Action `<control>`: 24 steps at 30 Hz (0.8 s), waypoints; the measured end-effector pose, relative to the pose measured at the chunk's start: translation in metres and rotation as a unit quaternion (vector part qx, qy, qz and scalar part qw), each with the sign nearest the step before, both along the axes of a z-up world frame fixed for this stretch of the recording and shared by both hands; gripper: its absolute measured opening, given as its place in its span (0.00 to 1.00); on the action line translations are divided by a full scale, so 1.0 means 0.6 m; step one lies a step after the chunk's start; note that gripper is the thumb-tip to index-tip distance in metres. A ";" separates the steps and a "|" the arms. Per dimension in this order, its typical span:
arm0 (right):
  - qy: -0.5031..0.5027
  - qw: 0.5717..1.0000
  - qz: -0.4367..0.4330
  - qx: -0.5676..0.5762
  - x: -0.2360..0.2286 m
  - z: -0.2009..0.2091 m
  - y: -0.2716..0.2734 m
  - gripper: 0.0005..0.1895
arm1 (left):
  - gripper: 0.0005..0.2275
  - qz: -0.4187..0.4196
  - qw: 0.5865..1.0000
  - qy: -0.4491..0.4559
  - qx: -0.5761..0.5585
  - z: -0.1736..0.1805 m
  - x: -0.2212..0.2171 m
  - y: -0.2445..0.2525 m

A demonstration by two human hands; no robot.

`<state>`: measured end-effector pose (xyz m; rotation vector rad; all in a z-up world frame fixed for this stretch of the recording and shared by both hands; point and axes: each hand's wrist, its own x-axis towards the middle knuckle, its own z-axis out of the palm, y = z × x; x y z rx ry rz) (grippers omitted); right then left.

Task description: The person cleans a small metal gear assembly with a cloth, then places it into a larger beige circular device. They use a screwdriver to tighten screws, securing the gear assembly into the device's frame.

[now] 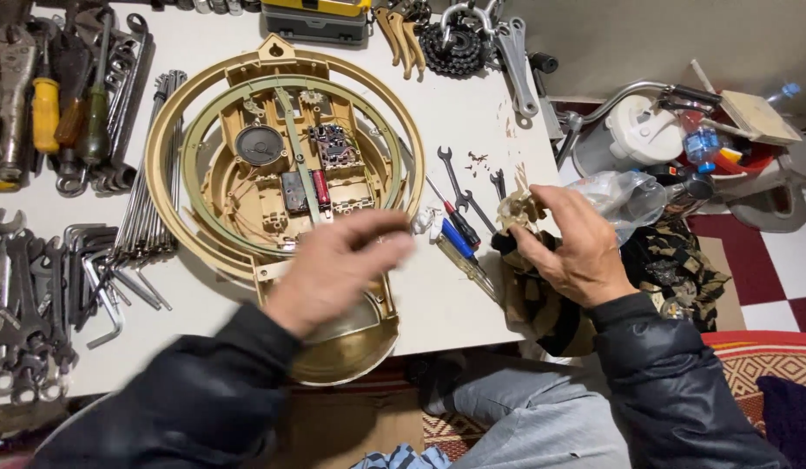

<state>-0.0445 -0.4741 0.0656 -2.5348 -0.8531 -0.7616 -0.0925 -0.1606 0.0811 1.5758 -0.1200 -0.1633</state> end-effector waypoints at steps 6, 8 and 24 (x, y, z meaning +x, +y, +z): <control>0.001 0.999 0.049 -0.002 -0.016 -0.021 0.019 0.26 | 0.37 -0.043 0.975 0.185 -0.117 -0.075 -0.015 -0.133; -0.020 0.997 0.064 -0.028 -0.021 -0.026 0.021 0.27 | 0.42 -0.033 0.964 0.198 -0.172 -0.115 -0.007 -0.170; -0.052 0.994 0.095 0.001 -0.033 -0.019 0.039 0.28 | 0.24 0.046 0.928 0.217 -0.298 -0.125 0.024 -0.186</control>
